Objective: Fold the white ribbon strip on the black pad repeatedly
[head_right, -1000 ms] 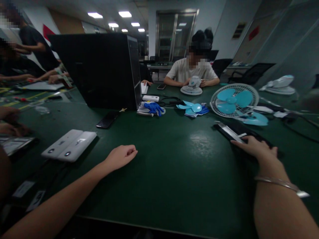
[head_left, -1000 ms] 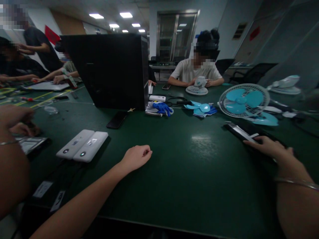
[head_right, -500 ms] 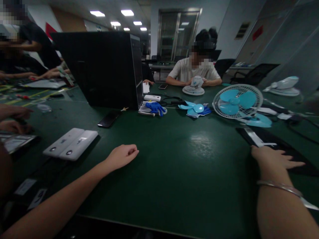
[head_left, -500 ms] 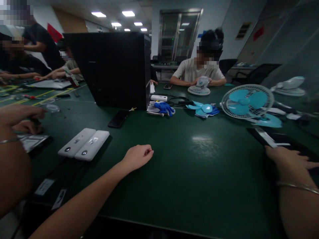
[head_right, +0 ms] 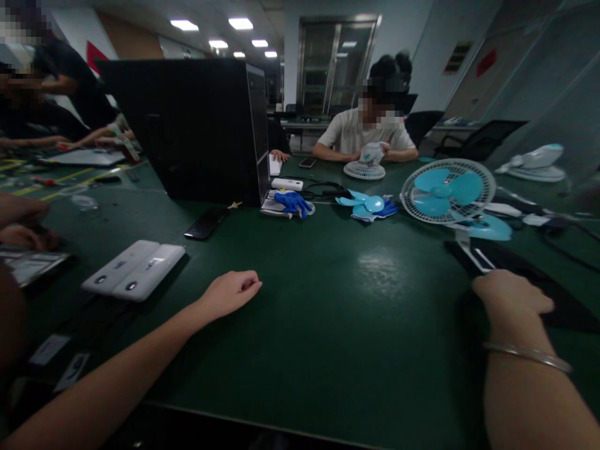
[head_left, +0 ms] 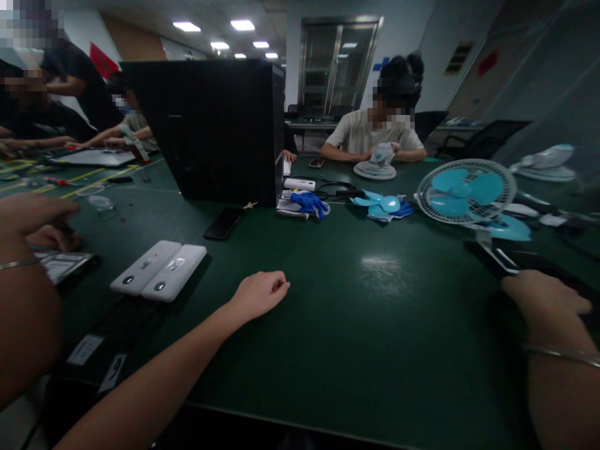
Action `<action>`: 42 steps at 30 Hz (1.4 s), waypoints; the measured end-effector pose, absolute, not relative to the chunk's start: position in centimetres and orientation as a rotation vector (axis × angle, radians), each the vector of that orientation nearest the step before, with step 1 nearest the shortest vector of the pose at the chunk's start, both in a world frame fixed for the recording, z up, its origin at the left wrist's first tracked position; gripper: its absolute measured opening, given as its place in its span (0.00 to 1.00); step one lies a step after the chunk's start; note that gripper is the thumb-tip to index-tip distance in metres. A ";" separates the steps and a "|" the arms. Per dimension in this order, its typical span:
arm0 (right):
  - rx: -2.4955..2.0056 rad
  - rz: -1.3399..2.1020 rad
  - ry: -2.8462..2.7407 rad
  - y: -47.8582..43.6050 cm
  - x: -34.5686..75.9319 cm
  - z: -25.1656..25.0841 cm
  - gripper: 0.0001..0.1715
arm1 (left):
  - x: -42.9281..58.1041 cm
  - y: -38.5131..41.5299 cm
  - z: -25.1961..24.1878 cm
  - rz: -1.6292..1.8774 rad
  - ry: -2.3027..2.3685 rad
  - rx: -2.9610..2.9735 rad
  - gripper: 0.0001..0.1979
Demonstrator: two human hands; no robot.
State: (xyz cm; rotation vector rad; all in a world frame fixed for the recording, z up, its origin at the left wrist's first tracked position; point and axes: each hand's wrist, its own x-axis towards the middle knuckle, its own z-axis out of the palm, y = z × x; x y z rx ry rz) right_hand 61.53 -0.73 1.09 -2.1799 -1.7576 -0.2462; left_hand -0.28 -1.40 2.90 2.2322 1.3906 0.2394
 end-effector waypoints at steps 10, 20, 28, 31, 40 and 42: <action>-1.960 0.181 -2.037 0.1 42.0 5.8 0.30 | -0.5 -0.9 2.1 0.480 1.292 1.947 0.26; -1.061 0.951 -2.566 -4.6 30.1 6.0 0.25 | -0.1 -0.8 2.6 0.349 0.959 1.510 0.27; -1.961 0.354 -2.400 -0.6 38.2 5.2 0.33 | 0.0 -0.9 2.3 0.295 1.054 1.699 0.17; -2.423 0.051 -1.961 0.5 44.1 5.2 0.38 | 0.0 -0.8 1.9 0.283 1.050 1.752 0.15; -2.880 0.104 -0.895 -1.9 58.0 1.7 0.52 | 0.1 -1.0 2.0 0.255 1.047 1.813 0.14; -2.875 0.153 -0.849 -1.7 59.0 1.1 0.53 | 0.0 -1.0 1.8 0.265 1.037 1.817 0.14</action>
